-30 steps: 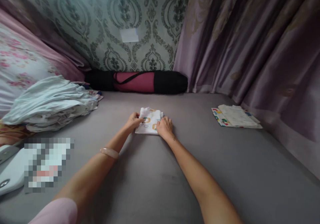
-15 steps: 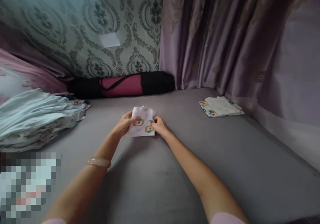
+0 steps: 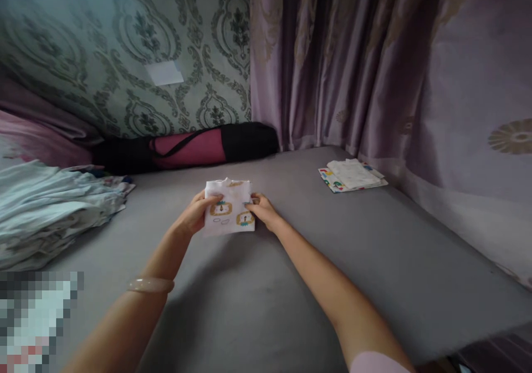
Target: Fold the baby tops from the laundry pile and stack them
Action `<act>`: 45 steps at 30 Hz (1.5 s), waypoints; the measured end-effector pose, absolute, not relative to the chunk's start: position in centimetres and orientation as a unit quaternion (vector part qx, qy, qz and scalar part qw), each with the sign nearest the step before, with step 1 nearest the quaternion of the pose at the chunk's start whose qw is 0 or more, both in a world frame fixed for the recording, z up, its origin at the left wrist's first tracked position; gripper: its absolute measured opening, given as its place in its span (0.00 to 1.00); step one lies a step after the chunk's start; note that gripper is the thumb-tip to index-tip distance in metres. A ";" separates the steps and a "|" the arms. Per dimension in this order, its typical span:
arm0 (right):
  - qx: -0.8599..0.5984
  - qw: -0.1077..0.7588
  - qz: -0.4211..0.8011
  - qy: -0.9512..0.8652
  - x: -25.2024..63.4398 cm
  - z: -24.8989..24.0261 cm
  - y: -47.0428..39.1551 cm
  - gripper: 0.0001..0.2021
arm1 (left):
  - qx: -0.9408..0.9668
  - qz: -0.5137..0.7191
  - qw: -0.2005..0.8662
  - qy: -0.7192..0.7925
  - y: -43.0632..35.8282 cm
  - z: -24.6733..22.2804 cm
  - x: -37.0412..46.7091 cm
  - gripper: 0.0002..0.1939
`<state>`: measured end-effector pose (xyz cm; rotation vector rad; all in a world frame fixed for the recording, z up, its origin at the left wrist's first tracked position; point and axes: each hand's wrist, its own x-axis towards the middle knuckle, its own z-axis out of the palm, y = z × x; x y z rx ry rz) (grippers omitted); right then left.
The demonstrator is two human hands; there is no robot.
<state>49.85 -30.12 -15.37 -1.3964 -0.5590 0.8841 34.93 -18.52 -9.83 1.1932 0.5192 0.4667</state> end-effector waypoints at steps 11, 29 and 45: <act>-0.558 0.658 0.461 -0.208 53.6 -13.8 -35.5 0.06 | 0.469 0.193 0.840 0.195 -21.7 -11.2 39.2 0.23; -0.838 0.469 0.137 -0.241 67.8 -3.8 -49.3 0.04 | 0.933 0.209 0.247 0.156 -24.0 -19.4 47.6 0.17; -0.875 0.458 0.085 -0.136 79.5 -2.6 -48.6 0.07 | 0.974 0.138 0.022 0.177 -25.8 -18.9 47.1 0.24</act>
